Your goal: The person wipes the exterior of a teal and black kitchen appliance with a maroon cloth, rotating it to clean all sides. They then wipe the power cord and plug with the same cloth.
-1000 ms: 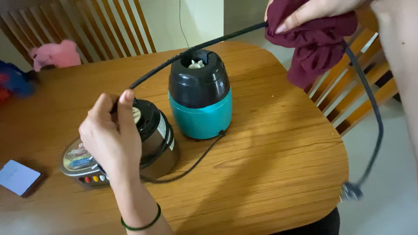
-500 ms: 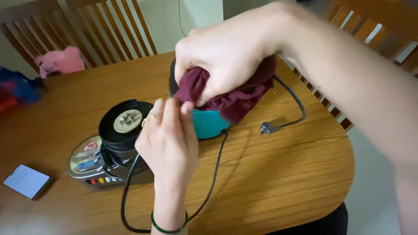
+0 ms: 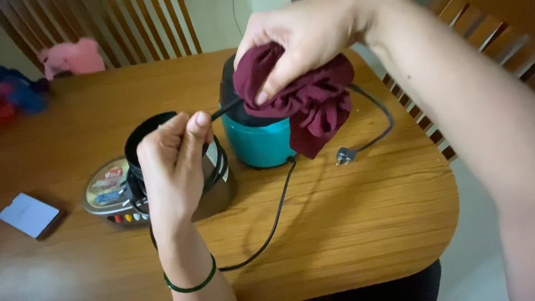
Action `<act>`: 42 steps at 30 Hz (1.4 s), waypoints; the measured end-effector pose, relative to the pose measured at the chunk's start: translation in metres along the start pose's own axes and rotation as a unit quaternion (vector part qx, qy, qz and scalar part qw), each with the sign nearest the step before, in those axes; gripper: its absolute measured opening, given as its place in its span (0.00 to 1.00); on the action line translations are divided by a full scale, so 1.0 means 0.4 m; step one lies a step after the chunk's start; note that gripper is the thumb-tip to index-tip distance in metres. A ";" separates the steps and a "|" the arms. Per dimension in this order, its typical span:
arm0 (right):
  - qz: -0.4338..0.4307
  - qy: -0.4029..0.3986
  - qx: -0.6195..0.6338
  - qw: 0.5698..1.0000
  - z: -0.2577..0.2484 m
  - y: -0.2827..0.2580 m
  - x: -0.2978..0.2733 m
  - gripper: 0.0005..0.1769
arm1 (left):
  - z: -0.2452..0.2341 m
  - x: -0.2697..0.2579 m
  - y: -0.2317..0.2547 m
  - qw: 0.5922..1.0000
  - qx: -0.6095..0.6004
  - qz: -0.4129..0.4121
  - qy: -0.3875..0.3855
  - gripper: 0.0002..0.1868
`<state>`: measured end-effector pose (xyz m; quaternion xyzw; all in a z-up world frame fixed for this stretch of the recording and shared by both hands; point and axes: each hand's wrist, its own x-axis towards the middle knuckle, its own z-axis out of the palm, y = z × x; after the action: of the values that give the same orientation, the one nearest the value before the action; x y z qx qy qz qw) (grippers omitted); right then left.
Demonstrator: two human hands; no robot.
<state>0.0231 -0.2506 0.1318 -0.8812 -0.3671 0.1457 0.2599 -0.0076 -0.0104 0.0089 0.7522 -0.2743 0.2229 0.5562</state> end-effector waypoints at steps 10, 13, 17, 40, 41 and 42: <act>-0.027 0.013 -0.024 0.999 -0.007 0.040 0.006 0.13 | -0.035 -0.004 0.002 1.000 0.001 -0.022 0.001 0.23; -0.062 0.012 -0.047 0.997 -0.006 0.063 0.003 0.13 | -0.041 -0.006 0.007 1.000 -0.013 -0.005 0.003 0.21; -0.032 0.022 -0.077 0.996 -0.019 0.068 -0.021 0.13 | -0.039 -0.015 0.029 1.000 0.000 -0.013 0.000 0.22; 0.070 0.066 -0.128 0.987 -0.027 0.001 -0.143 0.13 | -0.284 -0.109 -0.117 0.980 -0.045 -0.079 0.175 0.19; 0.068 0.066 -0.127 0.987 -0.024 0.003 -0.141 0.13 | -0.280 -0.104 -0.125 0.987 -0.034 -0.079 0.137 0.18; 0.068 0.066 -0.126 0.987 -0.022 0.005 -0.137 0.13 | -0.272 -0.097 -0.127 0.992 -0.023 -0.078 0.100 0.16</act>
<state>-0.0096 -0.2942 0.1415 -0.9375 -0.3039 0.0574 0.1597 -0.0064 0.1118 -0.0215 0.7324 -0.1631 0.2468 0.6132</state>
